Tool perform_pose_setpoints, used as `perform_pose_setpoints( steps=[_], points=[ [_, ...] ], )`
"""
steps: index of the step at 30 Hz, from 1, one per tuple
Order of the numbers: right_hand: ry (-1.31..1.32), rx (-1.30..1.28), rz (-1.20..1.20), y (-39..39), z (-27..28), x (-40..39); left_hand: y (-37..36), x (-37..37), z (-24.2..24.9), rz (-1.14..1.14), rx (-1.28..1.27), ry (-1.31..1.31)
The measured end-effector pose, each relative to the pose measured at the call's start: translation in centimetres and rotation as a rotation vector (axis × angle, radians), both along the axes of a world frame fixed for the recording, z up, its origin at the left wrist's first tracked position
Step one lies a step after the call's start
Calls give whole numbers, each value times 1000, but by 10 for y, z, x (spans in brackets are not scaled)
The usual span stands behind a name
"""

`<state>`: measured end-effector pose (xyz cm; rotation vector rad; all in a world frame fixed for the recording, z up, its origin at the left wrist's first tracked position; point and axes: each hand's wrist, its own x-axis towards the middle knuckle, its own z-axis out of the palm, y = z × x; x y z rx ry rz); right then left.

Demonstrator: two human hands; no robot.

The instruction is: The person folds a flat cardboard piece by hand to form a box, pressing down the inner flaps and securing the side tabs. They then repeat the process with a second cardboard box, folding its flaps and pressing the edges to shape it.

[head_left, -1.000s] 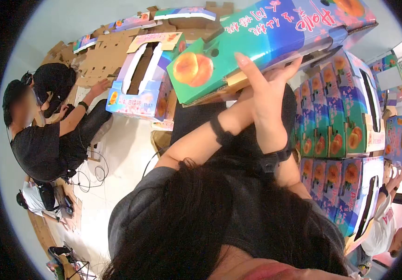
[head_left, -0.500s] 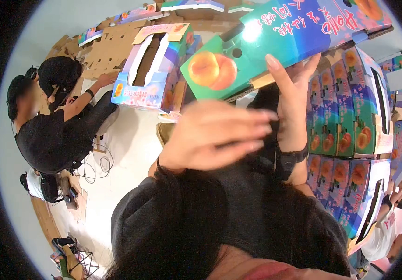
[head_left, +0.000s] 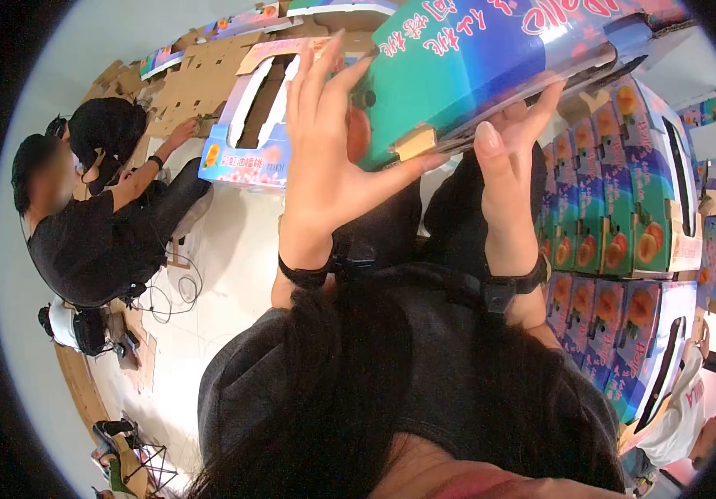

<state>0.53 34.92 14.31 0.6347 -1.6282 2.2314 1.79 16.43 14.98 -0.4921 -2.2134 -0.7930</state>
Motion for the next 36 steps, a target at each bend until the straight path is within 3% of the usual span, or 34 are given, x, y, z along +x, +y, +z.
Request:
perform_pose_setpoints(
  steps=[7, 20, 28, 36],
  points=[
    [50, 62, 12, 6, -4, -6, 1, -10, -18, -203, 309, -42],
    [38, 435, 55, 6, 0, -4, 8, -9, -22, -40, 310, -46],
    [-85, 340, 38, 2, -3, -8, 5, 6, -13, -46, 250, -219],
    [-111, 157, 109, -4, -9, -10, 13, 4, -17, 59, 231, -170]
  ],
)
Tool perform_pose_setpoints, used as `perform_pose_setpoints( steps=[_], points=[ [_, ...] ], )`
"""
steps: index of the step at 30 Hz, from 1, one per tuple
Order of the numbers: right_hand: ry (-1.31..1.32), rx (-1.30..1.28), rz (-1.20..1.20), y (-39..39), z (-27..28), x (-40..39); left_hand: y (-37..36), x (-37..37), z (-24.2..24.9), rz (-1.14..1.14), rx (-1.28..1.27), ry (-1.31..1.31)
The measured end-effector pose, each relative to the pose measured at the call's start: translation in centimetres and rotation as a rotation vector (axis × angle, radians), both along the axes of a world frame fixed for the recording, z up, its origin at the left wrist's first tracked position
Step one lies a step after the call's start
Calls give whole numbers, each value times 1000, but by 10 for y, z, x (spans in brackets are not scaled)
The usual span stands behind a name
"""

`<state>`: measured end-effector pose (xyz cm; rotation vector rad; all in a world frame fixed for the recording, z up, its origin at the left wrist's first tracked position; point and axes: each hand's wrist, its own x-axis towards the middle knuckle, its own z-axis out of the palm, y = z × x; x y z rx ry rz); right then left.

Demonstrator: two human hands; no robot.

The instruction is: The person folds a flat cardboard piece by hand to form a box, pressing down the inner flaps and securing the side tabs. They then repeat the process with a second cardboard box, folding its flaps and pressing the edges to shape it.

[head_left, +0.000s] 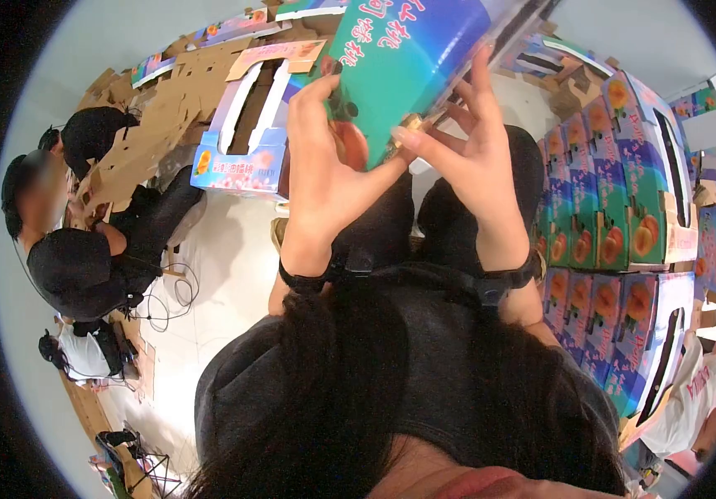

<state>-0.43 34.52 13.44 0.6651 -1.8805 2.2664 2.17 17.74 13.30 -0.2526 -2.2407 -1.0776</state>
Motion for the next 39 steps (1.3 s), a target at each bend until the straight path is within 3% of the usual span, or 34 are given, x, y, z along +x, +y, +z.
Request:
perform_pose_setpoints(
  steps=[2, 4, 9, 22, 25, 31, 34, 39],
  points=[
    [-30, -124, 70, -7, 3, 1, 2, 0, -1, 19, 20, -17],
    [48, 48, -5, -4, 1, 1, 4, 2, -1, 28, 83, -74],
    [210, 315, -199, -5, -11, -3, 13, 4, 0, 83, -75, -30],
    [158, 205, -151, 3, -12, -12, 26, 6, -13, 22, 80, 8],
    [114, 176, -134, 5, -6, -9, 22, 5, -11, 59, -65, 70],
    [74, 144, -130, 5, -8, -9, 16, 10, -8, -7, -85, -6],
    [74, 157, -126, 9, -12, -12, 4, 10, -6, -139, 135, -68],
    [125, 218, -88, 17, -11, -13, -6, 2, -6, -240, 211, 71]
  ],
)
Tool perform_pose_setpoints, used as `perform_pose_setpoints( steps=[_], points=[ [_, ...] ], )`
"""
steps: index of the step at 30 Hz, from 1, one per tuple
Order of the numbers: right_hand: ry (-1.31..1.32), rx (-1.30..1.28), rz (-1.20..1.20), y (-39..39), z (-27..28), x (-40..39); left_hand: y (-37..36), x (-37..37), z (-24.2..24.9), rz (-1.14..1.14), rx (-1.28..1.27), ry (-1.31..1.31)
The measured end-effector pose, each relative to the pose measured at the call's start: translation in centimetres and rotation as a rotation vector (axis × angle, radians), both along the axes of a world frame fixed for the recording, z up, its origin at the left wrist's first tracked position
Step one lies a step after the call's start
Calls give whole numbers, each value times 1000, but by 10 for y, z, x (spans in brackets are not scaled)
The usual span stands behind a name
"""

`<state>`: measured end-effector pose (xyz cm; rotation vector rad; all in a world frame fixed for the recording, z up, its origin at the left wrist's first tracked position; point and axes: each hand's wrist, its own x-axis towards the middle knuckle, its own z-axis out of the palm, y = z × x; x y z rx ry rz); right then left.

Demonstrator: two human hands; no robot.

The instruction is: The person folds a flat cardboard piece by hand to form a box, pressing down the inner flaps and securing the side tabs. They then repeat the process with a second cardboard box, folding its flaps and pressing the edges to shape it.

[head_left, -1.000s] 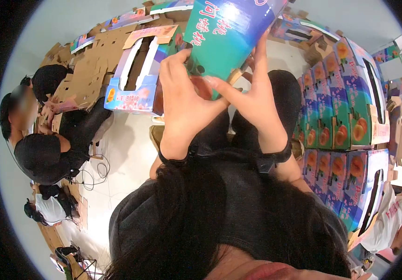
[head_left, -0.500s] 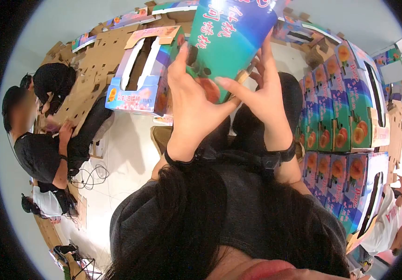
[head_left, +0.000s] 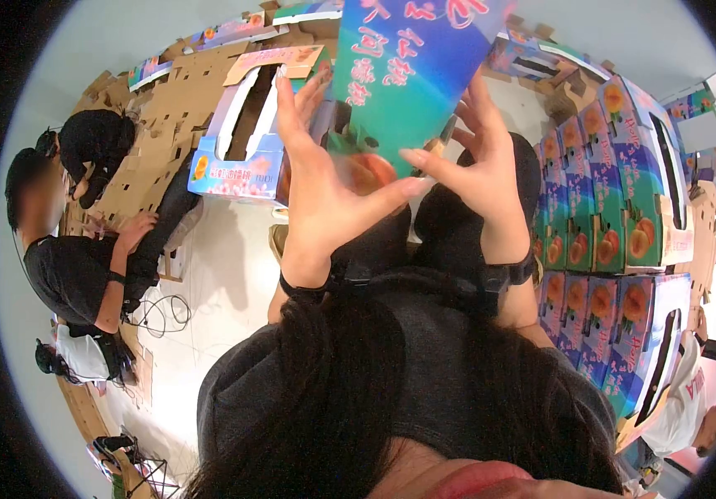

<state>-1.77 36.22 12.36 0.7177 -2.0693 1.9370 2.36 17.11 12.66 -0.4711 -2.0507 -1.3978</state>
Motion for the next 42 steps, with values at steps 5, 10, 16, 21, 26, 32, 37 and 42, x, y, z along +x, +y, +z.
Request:
perform_pose_setpoints(
  steps=[5, 10, 16, 21, 26, 32, 37, 42],
  points=[
    [161, 124, 35, -1, -1, -1, -2, 1, -4, 10, 92, 31],
    [308, 234, 80, -9, 7, 9, 1, 5, -1, 132, 193, 223],
    [384, 338, 66, -29, 14, 18, 0, 5, -3, 213, 222, 216],
    [356, 346, 45, -30, 8, 18, 0, 12, 4, 214, 224, 61],
    [364, 324, 64, -28, 3, 15, -10, 11, -1, 112, 148, 73],
    [383, 314, 16, -33, 0, 13, -13, 12, 1, 71, 68, 40],
    [421, 323, -20, -39, -2, 11, -13, 6, -3, 51, 56, 114],
    [445, 308, -37, -41, -14, 10, -11, 7, -4, 109, -10, 111]
  ],
)
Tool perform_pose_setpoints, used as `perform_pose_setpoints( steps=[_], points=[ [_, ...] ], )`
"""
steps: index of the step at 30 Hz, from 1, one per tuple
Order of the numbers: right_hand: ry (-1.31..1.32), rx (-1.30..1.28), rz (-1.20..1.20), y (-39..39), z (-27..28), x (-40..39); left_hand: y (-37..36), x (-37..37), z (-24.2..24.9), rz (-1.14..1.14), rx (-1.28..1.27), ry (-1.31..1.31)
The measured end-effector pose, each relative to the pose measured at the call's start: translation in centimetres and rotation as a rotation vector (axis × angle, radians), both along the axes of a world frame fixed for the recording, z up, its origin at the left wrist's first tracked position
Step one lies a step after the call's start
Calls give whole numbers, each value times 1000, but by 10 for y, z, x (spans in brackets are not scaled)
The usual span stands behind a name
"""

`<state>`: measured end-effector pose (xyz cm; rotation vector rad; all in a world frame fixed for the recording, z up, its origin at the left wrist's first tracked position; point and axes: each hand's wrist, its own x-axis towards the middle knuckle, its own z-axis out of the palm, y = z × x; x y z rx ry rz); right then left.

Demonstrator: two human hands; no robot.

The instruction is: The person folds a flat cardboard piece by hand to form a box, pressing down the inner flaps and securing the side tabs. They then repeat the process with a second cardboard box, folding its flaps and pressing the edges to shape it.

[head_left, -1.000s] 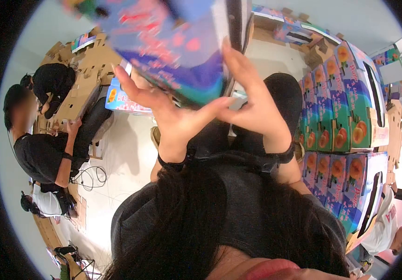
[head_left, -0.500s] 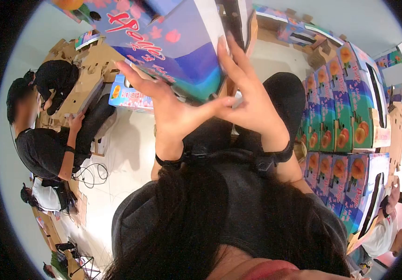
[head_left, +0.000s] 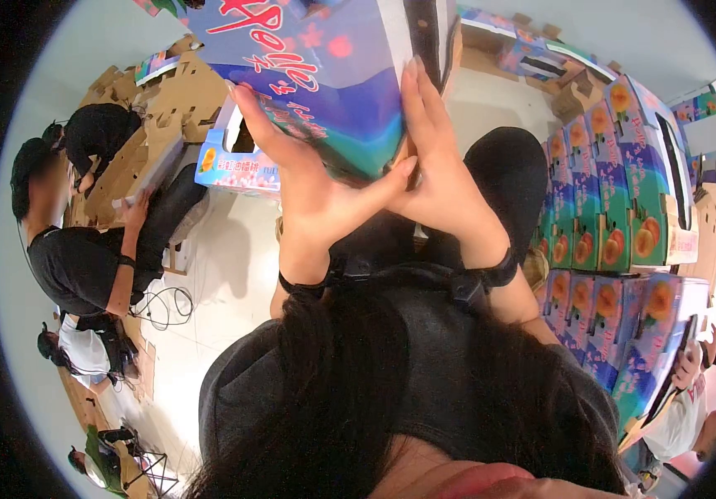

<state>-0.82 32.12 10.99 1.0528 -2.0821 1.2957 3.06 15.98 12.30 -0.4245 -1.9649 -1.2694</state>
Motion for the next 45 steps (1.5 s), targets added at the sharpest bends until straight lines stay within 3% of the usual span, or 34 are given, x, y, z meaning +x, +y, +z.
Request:
perform_pose_setpoints(
  steps=[9, 13, 17, 19, 24, 25, 27, 29, 31, 34, 36, 40, 45],
  points=[
    [-66, -8, -118, -13, -7, 8, 2, -2, 6, 0, -47, 48],
    [-65, -73, -81, -16, -6, 11, -3, -8, 2, -200, 316, 58],
    [-98, -186, -81, -21, -14, 9, -24, -61, 0, -57, 910, -55],
    [-98, -248, -85, -17, -14, 9, -34, -61, -17, -197, 924, -43],
    [25, -237, -210, 34, 36, -1, -67, -57, -38, -317, 891, -154],
    [101, -180, -286, 50, 51, -5, -71, -58, -33, -187, 847, -218],
    [333, -50, -302, 83, 78, -17, -43, -34, -25, -182, 395, 45],
    [519, -100, -334, 105, 90, -30, -34, -25, -25, -167, 242, 123],
    [401, 255, -709, 155, 109, 12, -28, -20, -17, -174, 253, 15],
    [350, 462, -998, 188, 133, 43, -23, -20, -22, -260, 229, -60],
    [305, 638, -1045, 220, 155, 71, -20, -16, -16, -316, 203, -144],
    [83, 741, -1152, 277, 186, 158, -26, -22, -23, -362, 135, -214],
    [-351, 616, -1261, 318, 219, 300, -24, -28, -28, -427, 52, -243]
  ],
)
